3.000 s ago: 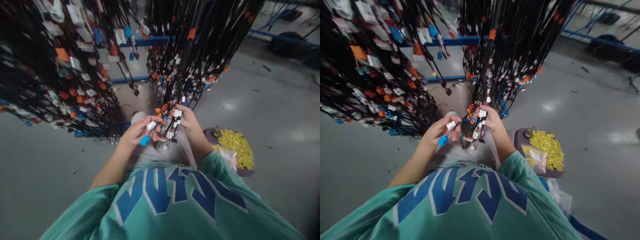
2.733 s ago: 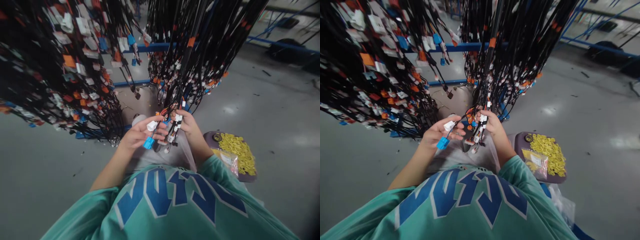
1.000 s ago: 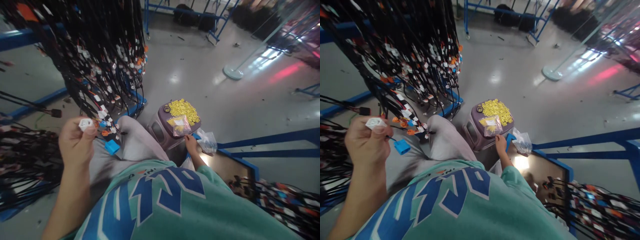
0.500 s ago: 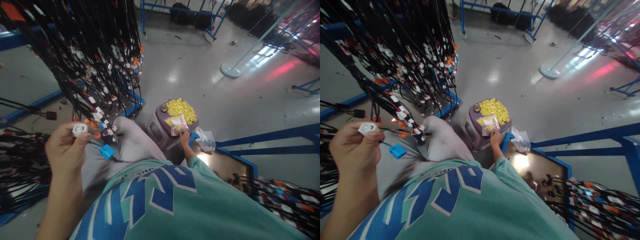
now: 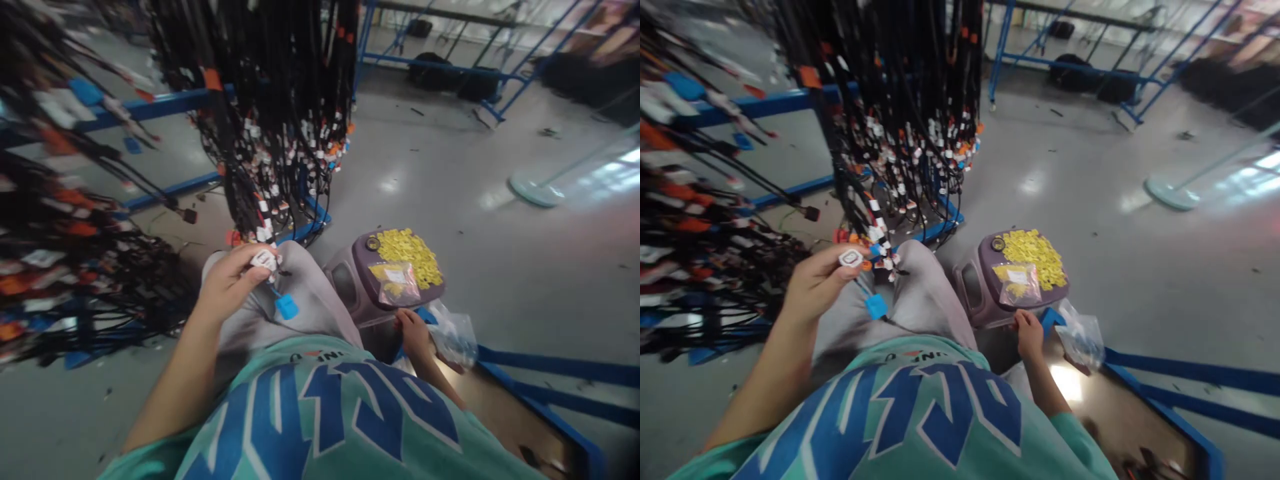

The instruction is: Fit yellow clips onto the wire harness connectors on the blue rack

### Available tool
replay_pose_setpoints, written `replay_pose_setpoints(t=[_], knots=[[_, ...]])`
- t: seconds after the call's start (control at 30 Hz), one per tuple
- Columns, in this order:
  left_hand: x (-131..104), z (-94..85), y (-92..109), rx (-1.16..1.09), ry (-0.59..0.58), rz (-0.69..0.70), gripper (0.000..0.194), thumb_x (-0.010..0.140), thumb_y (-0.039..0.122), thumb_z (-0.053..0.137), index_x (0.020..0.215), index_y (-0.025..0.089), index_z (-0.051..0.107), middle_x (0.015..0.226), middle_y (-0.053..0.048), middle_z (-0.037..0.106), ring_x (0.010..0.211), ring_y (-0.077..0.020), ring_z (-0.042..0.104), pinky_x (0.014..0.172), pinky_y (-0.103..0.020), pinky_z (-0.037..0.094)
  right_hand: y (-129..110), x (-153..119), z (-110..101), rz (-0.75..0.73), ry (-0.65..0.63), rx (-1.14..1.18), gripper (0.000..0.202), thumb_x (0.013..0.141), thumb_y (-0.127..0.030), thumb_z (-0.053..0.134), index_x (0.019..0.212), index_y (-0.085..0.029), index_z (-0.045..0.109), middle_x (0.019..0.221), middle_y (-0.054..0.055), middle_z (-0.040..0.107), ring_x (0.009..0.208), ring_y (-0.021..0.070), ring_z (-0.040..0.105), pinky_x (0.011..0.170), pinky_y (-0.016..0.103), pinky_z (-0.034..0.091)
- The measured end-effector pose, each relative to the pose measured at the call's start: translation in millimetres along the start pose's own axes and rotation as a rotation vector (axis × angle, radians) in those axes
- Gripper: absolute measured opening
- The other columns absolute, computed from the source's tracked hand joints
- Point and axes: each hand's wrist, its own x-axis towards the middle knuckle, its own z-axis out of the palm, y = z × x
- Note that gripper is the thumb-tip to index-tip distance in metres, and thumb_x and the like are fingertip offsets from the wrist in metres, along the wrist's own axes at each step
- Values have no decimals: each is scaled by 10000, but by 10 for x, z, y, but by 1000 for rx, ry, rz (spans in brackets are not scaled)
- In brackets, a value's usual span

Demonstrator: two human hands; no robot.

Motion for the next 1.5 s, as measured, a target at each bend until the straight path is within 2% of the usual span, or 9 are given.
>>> replay_pose_setpoints(t=[0.13,0.27,0.43,0.53,0.63,0.87,1.07,1.2,1.5], knots=[[-4,5,82,82,-92,56,406,829,509,473,964,172,653,882,-82,670,780,-184,587,706,-285,434,-514,-247,161,61,-279,244,315,565,-357,709,833,-228,605,631,-21,581,503,113,515,436,234,462],[-32,-11,112,108,-148,116,442,865,518,399,1005,169,630,867,-74,661,730,-164,559,671,-268,407,-1249,-486,492,42,-596,479,233,591,-314,747,738,-246,579,625,-37,543,487,73,462,399,176,423],[-102,-60,157,141,-187,186,447,895,474,360,1044,140,617,844,-79,651,696,-153,525,638,-257,387,-2067,-818,874,59,-960,608,224,589,-319,773,711,-226,611,629,-26,522,472,52,399,376,147,401],[-137,-72,168,165,-183,187,447,897,470,359,1066,146,617,824,-75,641,724,-163,535,650,-260,394,-2348,-982,1020,125,-1178,622,253,564,-317,796,708,-211,618,639,-32,519,470,37,378,368,120,397],[-163,-71,158,182,-165,185,428,893,470,369,1074,174,619,834,-66,645,743,-167,538,660,-263,397,-2465,-1089,1122,137,-1298,612,248,573,-303,793,700,-201,607,638,-38,522,467,32,380,375,113,414],[-200,-79,126,213,-151,175,425,887,489,371,1040,178,617,845,-60,645,741,-166,537,669,-263,397,-2491,-1167,1218,-26,-1257,584,252,610,-308,773,759,-196,603,661,-35,594,475,49,498,427,160,477],[-215,-70,150,63,-87,65,411,861,522,414,988,149,531,852,-55,615,712,-135,559,644,-239,424,-2530,-1186,1237,-174,-1212,538,231,645,-352,743,736,-184,613,628,-39,599,473,54,528,492,190,507],[-198,-74,164,118,-94,112,418,871,526,384,940,146,545,854,-60,626,752,-141,565,676,-245,423,-2550,-1212,1250,-218,-1201,488,221,663,-367,721,744,-190,616,594,-44,590,490,66,543,513,204,509],[-171,-70,178,158,-63,180,446,897,504,332,955,137,578,843,-67,651,751,-146,566,683,-246,417,-2591,-1301,1209,-598,-908,257,72,807,-244,543,798,-194,594,622,-35,618,567,87,587,588,235,501]])
